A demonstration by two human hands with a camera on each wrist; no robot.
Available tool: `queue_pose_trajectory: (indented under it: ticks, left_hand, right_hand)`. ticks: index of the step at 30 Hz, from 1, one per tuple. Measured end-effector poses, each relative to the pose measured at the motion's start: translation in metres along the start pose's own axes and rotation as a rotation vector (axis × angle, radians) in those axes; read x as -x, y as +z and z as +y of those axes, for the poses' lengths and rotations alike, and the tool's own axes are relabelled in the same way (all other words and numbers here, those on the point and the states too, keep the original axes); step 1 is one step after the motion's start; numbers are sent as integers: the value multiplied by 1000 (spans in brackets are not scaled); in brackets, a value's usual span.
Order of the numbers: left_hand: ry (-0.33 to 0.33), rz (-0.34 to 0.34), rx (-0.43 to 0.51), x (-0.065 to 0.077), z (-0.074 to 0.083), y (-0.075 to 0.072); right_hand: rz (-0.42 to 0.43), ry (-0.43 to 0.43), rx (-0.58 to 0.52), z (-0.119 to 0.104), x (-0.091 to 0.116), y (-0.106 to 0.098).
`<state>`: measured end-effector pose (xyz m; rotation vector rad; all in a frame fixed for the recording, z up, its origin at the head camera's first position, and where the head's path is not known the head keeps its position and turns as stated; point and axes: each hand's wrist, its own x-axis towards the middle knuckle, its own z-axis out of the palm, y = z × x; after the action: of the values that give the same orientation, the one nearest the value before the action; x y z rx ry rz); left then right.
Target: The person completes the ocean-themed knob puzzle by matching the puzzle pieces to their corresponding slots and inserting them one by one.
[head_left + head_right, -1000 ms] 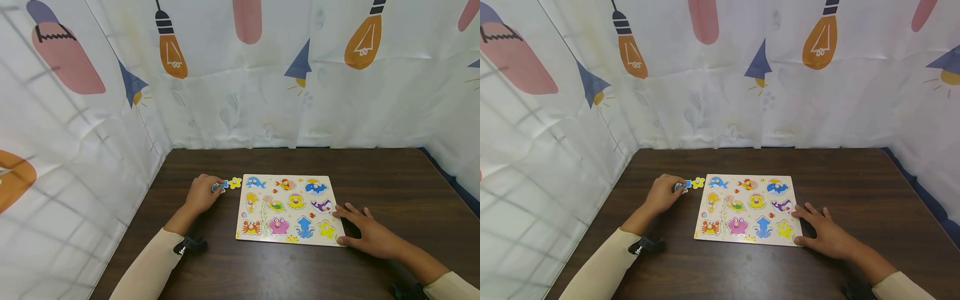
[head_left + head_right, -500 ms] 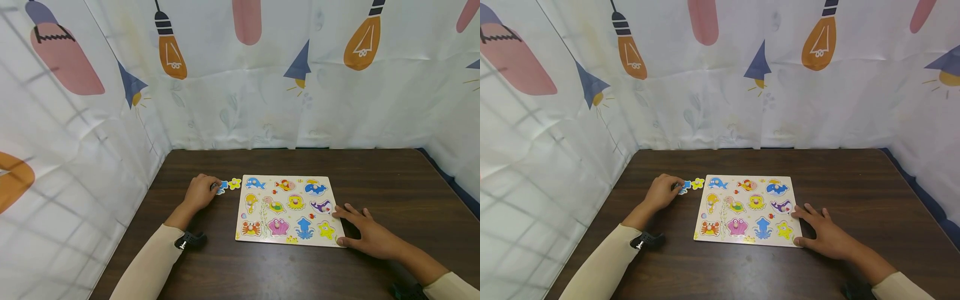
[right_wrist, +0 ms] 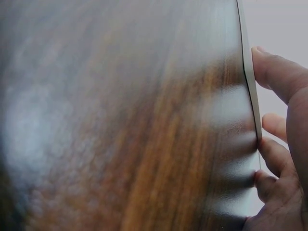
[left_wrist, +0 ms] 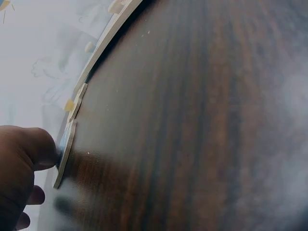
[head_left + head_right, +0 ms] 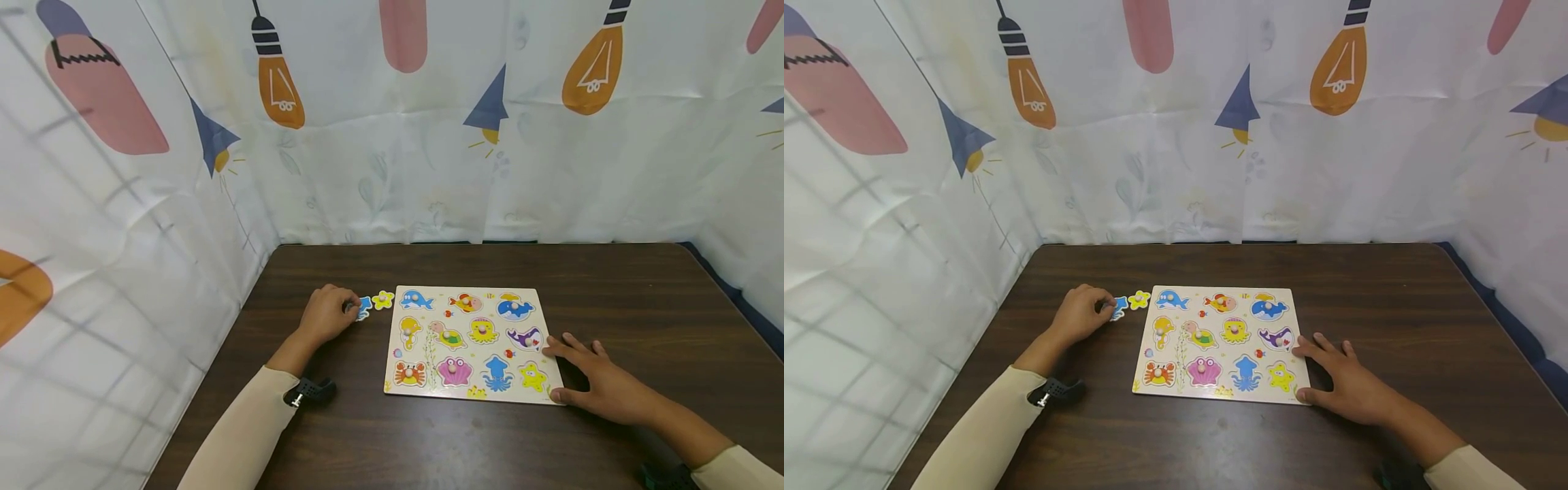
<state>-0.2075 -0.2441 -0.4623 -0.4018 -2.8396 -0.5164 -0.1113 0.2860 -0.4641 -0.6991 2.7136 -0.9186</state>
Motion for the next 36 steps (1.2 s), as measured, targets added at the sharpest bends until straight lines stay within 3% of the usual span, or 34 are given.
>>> queue_pose_trajectory:
  ticks: [7, 14, 21, 36]
  left_hand:
    - [40, 20, 1, 1, 2, 1]
    - [31, 6, -4, 3, 2, 2]
    - [90, 31, -15, 5, 6, -1]
    - [311, 78, -2, 14, 58, -14]
  right_hand:
    - [-10, 13, -8, -2, 0, -1]
    - [-15, 18, -5, -2, 0, 0]
    - [-1, -6, -6, 0, 0, 1]
    - [-22, -1, -16, -1, -1, -2]
